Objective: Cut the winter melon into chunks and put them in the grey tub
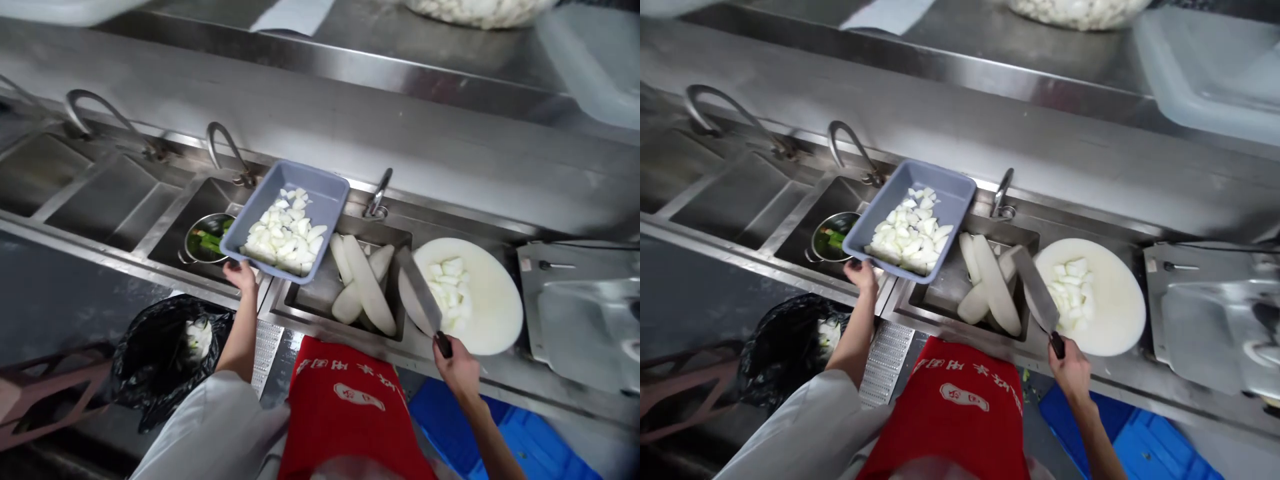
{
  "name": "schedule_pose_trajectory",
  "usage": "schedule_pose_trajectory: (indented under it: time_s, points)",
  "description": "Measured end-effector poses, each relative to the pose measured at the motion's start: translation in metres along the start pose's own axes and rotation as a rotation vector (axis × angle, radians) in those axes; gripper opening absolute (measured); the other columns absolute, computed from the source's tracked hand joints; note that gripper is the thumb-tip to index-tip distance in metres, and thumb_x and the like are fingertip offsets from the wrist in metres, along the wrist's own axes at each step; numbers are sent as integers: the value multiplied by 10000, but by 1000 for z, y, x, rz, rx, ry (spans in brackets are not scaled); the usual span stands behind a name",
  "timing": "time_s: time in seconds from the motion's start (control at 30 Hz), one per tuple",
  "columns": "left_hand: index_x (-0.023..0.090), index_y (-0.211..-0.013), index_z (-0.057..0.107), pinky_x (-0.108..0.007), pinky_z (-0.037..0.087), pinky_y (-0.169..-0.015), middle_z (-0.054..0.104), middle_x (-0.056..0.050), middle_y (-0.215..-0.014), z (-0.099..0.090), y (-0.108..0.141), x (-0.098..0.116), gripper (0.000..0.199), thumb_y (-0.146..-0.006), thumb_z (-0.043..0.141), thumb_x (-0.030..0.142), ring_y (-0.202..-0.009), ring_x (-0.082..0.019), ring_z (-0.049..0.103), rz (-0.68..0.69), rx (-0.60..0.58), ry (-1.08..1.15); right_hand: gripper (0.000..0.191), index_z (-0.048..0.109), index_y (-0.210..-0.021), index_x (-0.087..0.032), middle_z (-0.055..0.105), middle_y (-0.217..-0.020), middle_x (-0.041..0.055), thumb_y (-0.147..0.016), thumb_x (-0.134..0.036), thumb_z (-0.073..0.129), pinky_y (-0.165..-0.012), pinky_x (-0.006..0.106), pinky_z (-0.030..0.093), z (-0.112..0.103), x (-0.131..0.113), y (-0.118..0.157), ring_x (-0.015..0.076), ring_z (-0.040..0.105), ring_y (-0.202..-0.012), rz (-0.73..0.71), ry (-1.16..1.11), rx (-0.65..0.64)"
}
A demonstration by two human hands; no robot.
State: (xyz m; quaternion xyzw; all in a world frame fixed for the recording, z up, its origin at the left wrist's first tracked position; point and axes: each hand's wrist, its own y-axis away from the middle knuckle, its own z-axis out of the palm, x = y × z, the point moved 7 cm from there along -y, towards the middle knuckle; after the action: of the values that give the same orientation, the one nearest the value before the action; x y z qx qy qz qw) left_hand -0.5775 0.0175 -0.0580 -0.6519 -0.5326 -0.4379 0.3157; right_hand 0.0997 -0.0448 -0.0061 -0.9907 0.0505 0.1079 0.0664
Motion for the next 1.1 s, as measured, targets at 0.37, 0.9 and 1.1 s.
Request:
schedule_pose_trajectory:
  time_s: [0.37, 0.9, 1.1]
  points:
    - [185, -1008, 644, -375, 522, -1022, 680, -74, -1011, 105, 294, 96, 270, -986, 412, 321, -1030, -213, 663, 798, -772, 51, 674, 474, -738, -244, 494, -504, -70, -584, -827, 776, -325, 261, 350, -7, 165, 88, 120, 433, -339, 975, -1059, 198]
    - [261, -1537, 484, -665, 51, -1259, 83, -109, -1732, 243, 638, 31, 825, -825, 740, 589, -1599, -391, -28, 1118, -1201, -336, 335, 516, -734, -247, 584, -549, 6, -858, -554, 565, -522, 265, 422, 81, 185, 58, 197, 597, -548, 803, -845, -223]
    - [222, -1503, 523, -607, 96, -1281, 164, -156, -1701, 238, 656, 36, 751, -858, 715, 555, -1602, -345, 74, 1186, -1220, -321, 253, 466, -751, -260, 613, -627, 15, -910, -452, 512, -611, 268, 460, 97, 125, 19, 210, 636, -667, 629, -880, -342]
